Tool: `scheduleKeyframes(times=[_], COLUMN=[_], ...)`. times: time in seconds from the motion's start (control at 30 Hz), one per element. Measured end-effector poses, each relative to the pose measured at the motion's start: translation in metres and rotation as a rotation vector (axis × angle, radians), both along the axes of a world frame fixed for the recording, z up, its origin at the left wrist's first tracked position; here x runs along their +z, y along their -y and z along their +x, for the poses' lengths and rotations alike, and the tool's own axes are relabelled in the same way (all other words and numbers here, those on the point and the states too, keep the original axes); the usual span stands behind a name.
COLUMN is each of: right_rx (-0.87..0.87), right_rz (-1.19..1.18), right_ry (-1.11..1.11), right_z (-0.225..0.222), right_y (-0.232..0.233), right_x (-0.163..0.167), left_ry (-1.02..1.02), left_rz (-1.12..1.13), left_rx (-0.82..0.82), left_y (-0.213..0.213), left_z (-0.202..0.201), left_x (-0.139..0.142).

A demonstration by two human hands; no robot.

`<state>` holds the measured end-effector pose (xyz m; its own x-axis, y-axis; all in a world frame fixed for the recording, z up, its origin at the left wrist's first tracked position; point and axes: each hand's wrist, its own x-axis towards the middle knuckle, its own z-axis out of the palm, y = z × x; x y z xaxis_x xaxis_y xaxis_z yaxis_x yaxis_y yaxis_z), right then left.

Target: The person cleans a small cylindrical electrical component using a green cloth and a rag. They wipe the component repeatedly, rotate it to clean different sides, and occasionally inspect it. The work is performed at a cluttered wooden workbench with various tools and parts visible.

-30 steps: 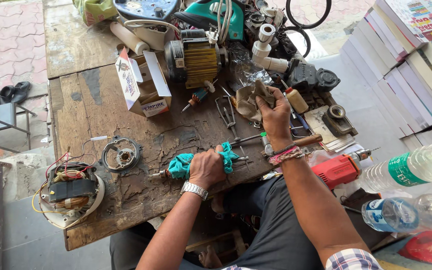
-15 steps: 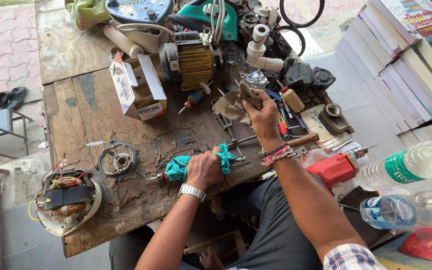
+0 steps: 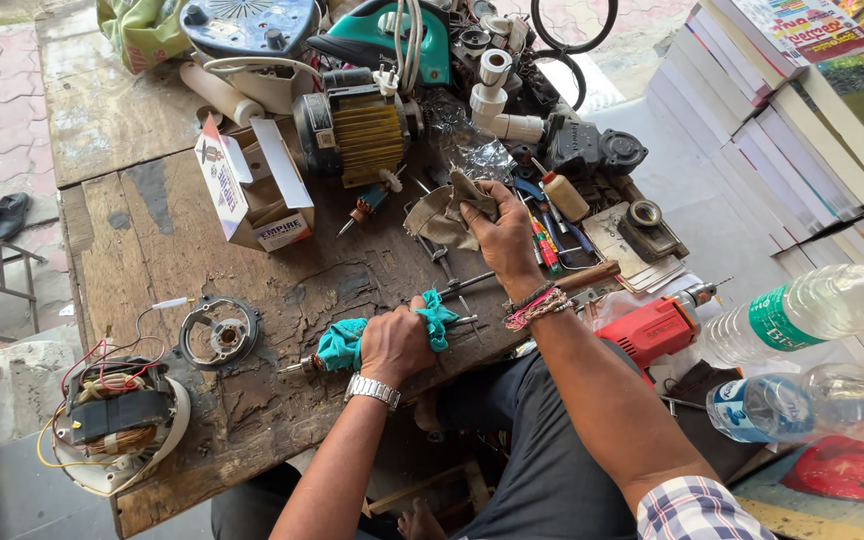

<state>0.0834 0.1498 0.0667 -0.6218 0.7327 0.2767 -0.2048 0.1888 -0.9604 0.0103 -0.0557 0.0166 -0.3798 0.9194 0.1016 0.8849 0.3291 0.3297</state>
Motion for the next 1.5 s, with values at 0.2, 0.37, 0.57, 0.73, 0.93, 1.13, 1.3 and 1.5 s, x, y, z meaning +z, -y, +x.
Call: scheduleKeyframes(times=[0.2,0.37,0.57,0.73,0.93,1.13,1.3,1.5], right_rx=[-0.044,-0.052,-0.075,-0.086,-0.370,-0.007,0.061,0.038], right_rz=[0.028,0.041,0.087,0.103,0.965,0.959,0.954,0.934], right_ry=[0.038,0.035,0.045,0.042,0.263,0.279,0.257,0.266], right_z=[0.002,0.001,0.003,-0.003,0.009,0.011,0.006,0.007], right_y=[0.001,0.002,0.000,0.000,0.022,0.042,0.043,0.042], right_x=[0.005,0.007,0.002,0.001,0.022,0.043,0.043,0.039], left_ry=[-0.004,-0.019,-0.027,0.014,0.025,0.006,0.010,-0.005], left_rz=[-0.032,-0.053,-0.025,-0.066,0.018,-0.048,-0.059,-0.055], left_rx=[0.003,0.000,-0.002,-0.004,0.014,0.015,0.021,0.023], left_y=[-0.001,-0.002,-0.002,0.000,0.004,0.005,0.004,0.004], left_z=[-0.001,-0.001,-0.001,-0.001,-0.002,-0.003,-0.003,-0.003], left_x=[-0.001,-0.004,-0.004,0.001,0.003,0.004,0.005,0.004])
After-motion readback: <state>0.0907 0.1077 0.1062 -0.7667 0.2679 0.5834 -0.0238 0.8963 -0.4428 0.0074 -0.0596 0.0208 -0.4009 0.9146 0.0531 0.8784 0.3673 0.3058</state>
